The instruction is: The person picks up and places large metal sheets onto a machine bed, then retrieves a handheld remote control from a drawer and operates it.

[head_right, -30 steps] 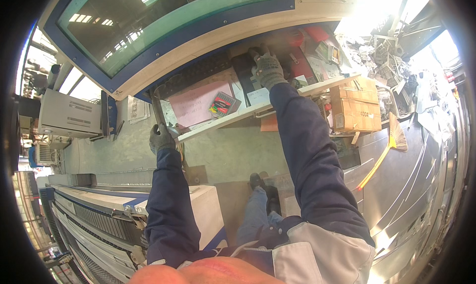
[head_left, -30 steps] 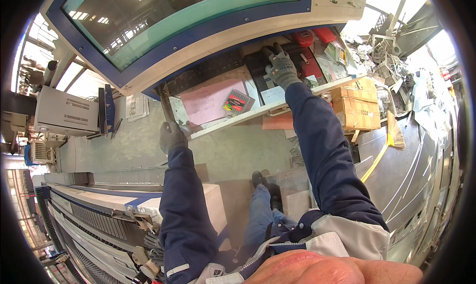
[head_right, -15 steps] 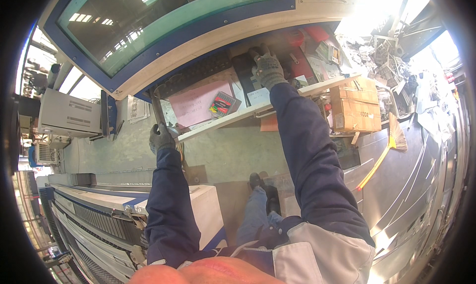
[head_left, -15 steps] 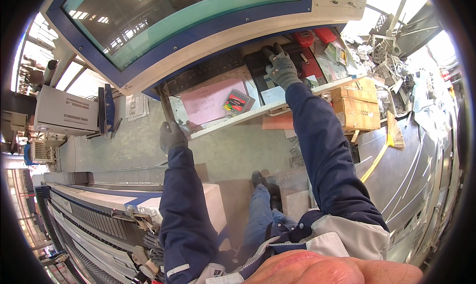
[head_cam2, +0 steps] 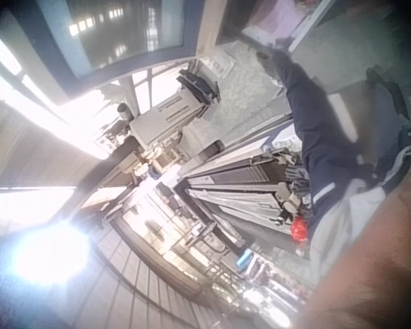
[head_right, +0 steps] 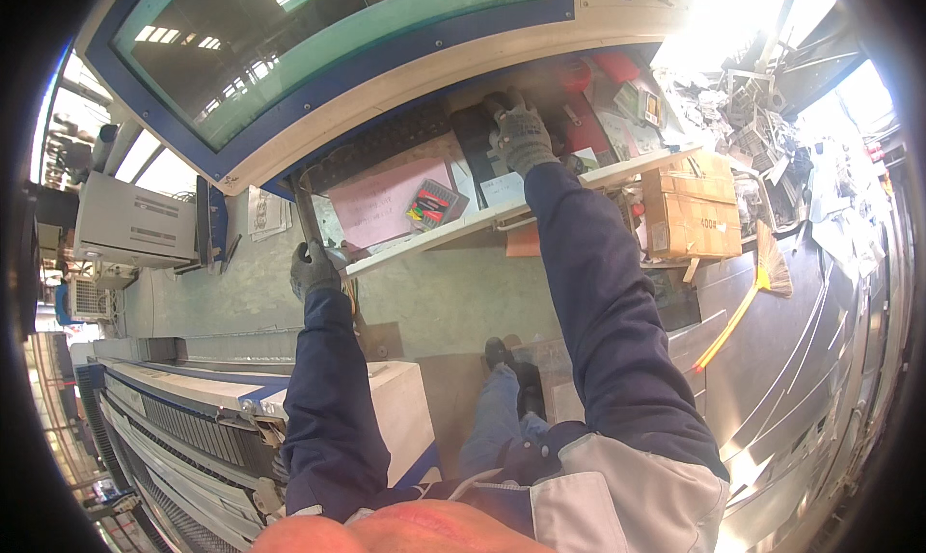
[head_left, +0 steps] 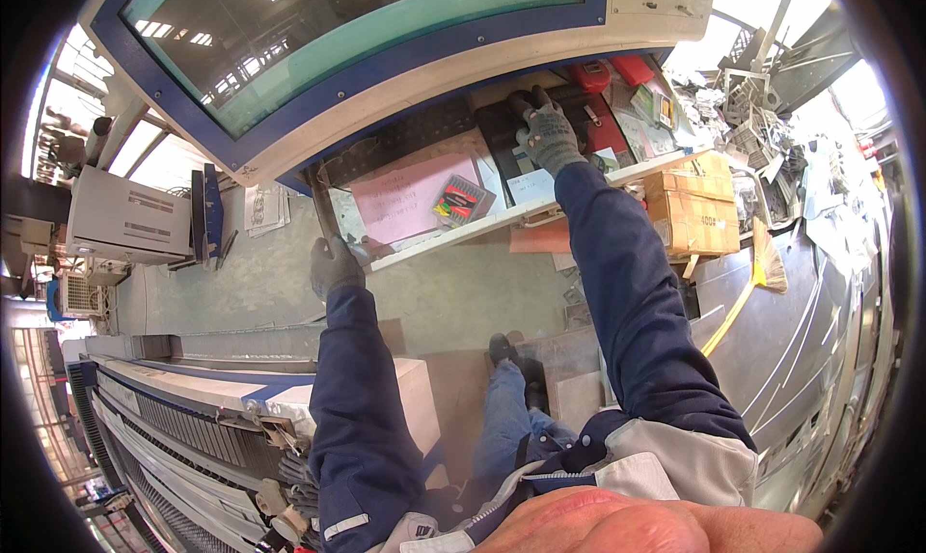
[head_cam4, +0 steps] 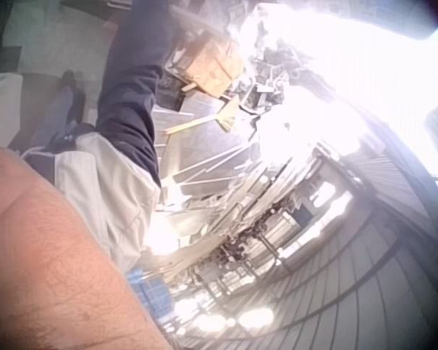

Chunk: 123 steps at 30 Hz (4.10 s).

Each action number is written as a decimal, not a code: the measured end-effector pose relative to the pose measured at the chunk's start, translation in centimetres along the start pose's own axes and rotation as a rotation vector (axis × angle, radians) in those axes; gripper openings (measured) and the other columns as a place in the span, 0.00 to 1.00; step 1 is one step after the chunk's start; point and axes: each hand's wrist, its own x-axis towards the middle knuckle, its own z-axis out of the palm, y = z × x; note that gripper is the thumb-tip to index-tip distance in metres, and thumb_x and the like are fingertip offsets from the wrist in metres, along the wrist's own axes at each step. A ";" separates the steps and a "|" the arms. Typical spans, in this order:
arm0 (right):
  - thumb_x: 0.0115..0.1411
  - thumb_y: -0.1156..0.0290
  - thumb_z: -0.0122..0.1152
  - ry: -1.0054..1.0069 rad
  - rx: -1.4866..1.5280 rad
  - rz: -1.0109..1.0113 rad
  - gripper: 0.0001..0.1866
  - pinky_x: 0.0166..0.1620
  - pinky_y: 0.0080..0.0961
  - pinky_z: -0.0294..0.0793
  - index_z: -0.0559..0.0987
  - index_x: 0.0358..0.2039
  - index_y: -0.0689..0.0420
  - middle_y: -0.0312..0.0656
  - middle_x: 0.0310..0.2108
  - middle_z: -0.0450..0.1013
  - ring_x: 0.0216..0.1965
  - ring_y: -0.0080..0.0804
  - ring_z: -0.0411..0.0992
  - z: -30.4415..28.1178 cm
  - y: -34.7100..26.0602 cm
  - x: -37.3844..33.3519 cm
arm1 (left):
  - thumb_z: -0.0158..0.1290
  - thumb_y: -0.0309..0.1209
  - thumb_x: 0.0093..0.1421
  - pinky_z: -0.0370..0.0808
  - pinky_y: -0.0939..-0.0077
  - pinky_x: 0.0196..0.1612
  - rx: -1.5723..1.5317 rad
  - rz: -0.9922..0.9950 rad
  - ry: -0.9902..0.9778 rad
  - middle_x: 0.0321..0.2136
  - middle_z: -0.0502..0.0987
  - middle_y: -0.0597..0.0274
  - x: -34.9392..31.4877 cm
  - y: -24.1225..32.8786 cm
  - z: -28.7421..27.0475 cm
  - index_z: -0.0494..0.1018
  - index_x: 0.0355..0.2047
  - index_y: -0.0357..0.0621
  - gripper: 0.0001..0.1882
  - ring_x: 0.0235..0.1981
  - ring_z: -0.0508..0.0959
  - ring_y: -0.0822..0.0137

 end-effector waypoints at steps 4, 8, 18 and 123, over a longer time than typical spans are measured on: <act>0.56 0.62 0.56 -0.023 -0.021 0.004 0.33 0.64 0.39 0.64 0.66 0.65 0.40 0.56 0.68 0.54 0.63 0.53 0.61 -0.3 -0.1 0.0 | 0.47 0.47 0.62 0.72 0.53 0.41 0.005 0.007 -0.005 0.35 0.80 0.43 0.0 0.1 -0.1 0.74 0.33 0.41 0.20 0.38 0.79 0.42; 0.56 0.61 0.55 -0.057 -0.032 0.011 0.33 0.64 0.39 0.65 0.66 0.65 0.41 0.56 0.68 0.53 0.63 0.54 0.61 -0.5 -0.2 0.0 | 0.47 0.47 0.62 0.72 0.53 0.41 0.008 -0.008 -0.022 0.35 0.80 0.43 -0.1 0.2 -0.2 0.74 0.33 0.41 0.20 0.38 0.79 0.42; 0.54 0.63 0.57 -0.068 0.001 0.028 0.35 0.64 0.39 0.64 0.67 0.65 0.41 0.54 0.69 0.53 0.63 0.55 0.60 -0.6 -0.2 0.0 | 0.47 0.48 0.62 0.72 0.53 0.42 0.012 0.003 -0.021 0.36 0.80 0.42 -0.2 0.3 -0.5 0.75 0.35 0.40 0.21 0.39 0.79 0.41; 0.52 0.65 0.59 0.037 0.132 0.001 0.36 0.64 0.41 0.64 0.67 0.64 0.43 0.57 0.67 0.54 0.63 0.57 0.60 -0.5 0.0 -0.2 | 0.46 0.48 0.63 0.72 0.53 0.42 0.000 0.001 -0.045 0.35 0.79 0.41 -0.1 0.3 -0.5 0.75 0.35 0.39 0.22 0.39 0.79 0.41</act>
